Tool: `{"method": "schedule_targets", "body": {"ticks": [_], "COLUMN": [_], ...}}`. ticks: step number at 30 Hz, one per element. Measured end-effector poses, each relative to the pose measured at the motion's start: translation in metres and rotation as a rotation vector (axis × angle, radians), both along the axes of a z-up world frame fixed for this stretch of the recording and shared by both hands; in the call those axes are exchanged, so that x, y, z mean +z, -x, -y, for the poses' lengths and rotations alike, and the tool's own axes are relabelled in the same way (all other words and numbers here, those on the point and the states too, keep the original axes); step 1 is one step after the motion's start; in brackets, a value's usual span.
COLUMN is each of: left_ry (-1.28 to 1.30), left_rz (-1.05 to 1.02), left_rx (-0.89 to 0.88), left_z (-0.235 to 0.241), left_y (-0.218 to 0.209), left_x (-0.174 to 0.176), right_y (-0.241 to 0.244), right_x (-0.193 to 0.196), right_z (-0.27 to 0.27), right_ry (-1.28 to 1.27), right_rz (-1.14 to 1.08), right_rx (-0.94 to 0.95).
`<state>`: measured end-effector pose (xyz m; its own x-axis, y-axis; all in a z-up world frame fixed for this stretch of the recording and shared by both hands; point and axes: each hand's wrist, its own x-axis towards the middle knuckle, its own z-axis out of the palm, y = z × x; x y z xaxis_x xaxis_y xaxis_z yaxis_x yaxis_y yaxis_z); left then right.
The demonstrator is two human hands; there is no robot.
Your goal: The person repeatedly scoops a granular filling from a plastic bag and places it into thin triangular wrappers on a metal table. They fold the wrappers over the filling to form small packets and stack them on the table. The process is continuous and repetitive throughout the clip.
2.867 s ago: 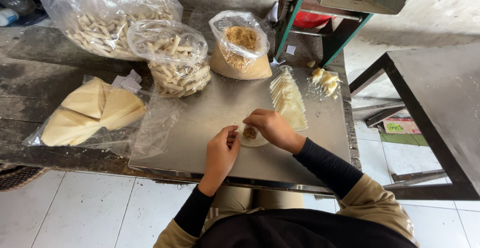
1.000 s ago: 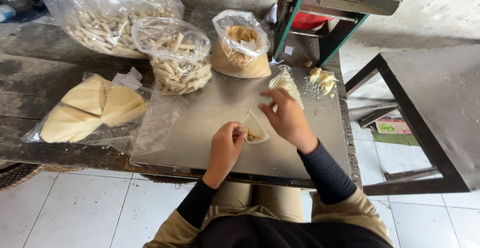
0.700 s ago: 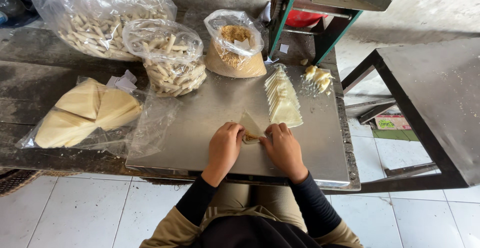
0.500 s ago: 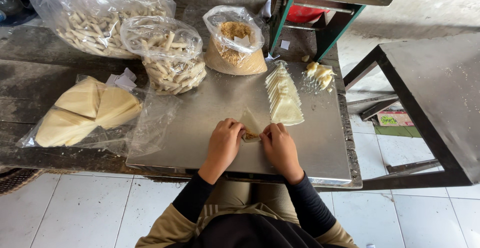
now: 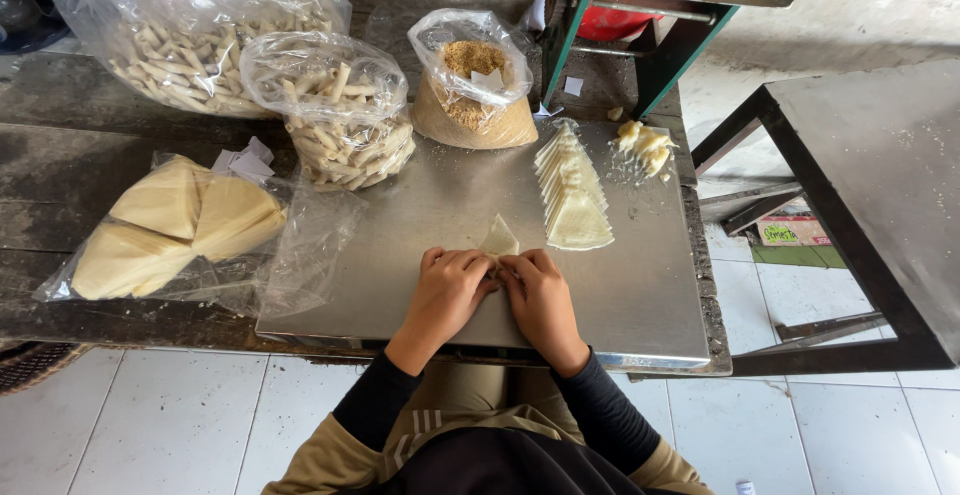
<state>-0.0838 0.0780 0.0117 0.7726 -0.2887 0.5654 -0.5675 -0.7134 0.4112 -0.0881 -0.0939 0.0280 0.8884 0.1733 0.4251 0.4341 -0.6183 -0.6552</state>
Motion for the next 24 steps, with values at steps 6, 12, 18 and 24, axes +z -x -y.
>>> {"method": "schedule_targets", "body": {"ticks": [6, 12, 18, 24], "left_ry": [-0.059, -0.086, 0.039, 0.008], "left_rz": [0.044, -0.064, -0.318, -0.294], "left_rx": [-0.005, -0.013, 0.001, -0.050], "left_z": [0.000, 0.000, 0.000, -0.006], "left_y": [-0.006, -0.013, -0.037, -0.045], "left_x": [-0.008, 0.001, 0.011, 0.010], "right_y": [-0.005, -0.025, -0.080, -0.075], "right_x": [0.004, 0.000, 0.011, 0.006], "right_z": [0.008, 0.014, 0.022, 0.020], "right_ry": [0.063, 0.107, 0.142, 0.237], "right_rz": [0.025, 0.011, -0.614, -0.252], "right_rx": [0.121, 0.153, 0.219, 0.279]}}
